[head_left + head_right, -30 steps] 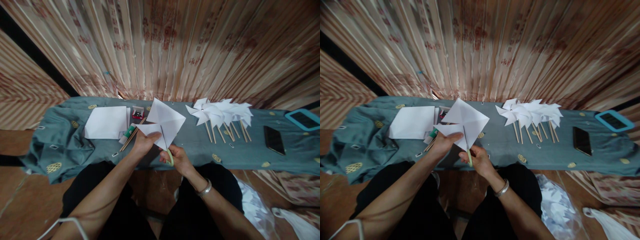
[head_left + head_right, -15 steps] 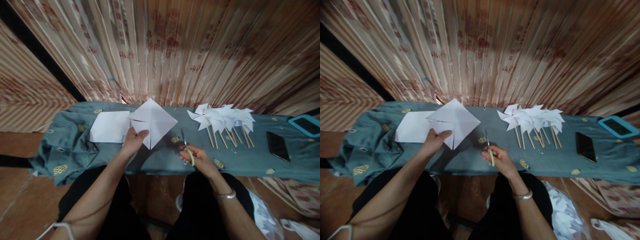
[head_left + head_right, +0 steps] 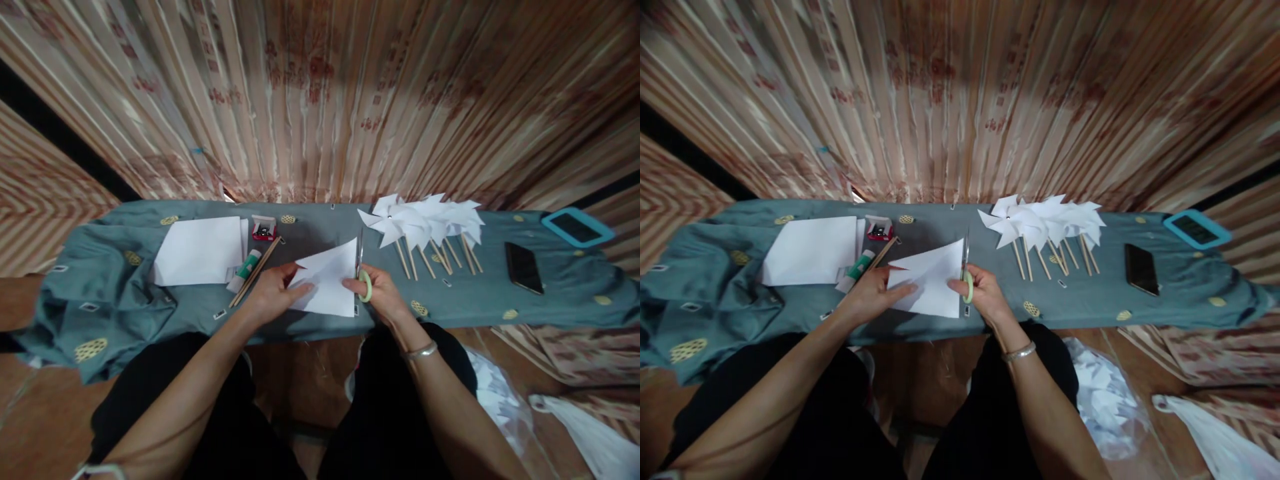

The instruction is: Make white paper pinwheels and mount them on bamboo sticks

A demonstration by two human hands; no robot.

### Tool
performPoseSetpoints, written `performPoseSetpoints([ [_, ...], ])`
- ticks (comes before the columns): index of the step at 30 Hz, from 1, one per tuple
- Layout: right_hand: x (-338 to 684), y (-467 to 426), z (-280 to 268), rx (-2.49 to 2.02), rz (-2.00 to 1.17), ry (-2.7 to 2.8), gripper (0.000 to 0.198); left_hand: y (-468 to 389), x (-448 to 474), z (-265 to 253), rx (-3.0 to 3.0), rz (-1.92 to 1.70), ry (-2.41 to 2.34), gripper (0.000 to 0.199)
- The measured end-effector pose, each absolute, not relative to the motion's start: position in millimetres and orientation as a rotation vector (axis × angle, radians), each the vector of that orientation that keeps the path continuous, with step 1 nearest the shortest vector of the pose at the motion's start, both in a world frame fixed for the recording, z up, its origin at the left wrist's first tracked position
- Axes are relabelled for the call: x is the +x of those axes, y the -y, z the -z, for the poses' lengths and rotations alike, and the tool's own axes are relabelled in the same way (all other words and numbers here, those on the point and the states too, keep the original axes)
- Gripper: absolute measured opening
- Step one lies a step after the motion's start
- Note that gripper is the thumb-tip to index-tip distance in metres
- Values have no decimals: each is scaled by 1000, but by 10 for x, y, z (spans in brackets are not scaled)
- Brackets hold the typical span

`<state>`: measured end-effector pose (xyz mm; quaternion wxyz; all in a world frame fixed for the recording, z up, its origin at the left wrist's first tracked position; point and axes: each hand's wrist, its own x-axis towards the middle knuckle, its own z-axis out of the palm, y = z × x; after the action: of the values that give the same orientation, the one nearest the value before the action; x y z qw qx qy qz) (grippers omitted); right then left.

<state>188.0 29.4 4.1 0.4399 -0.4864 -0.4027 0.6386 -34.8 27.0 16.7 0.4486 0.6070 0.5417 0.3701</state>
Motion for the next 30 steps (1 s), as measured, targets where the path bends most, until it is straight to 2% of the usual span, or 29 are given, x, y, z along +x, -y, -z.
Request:
performPoseSetpoints([
  [3,1874,-375,-25,-1185,-1404,797,30,-336,-430,-192,1513,-1301,-1473,66],
  [4,1875,-408,-26,-1166,-1346,722,29,-350,-448,-201,1497,-1389,-1510,65],
  [5,1875,-437,-28,-1144,-1308,660,29,-355,-454,-208,1475,-1426,-1531,55],
  [7,1860,-478,-33,-1102,-1287,589,31,-337,-415,-208,1423,-1359,-1523,29],
  [8,1842,-486,-33,-1085,-1292,583,31,-313,-369,-200,1378,-1285,-1490,26],
  [10,1783,-478,-27,-1070,-1304,613,31,-250,-235,-170,1237,-1113,-1348,31],
  [13,1676,-434,-4,-1089,-1323,698,32,-169,-12,-105,944,-1062,-1107,33],
  [20,1632,-313,9,-1154,-1445,916,39,-273,46,-34,646,-1284,-1169,33],
  [25,1705,-121,-33,-1109,-1697,1212,53,-427,-169,-148,646,-1478,-1238,34],
  [30,1681,15,10,-1017,-1868,1418,52,-479,-262,-231,653,-1531,-1251,30],
])
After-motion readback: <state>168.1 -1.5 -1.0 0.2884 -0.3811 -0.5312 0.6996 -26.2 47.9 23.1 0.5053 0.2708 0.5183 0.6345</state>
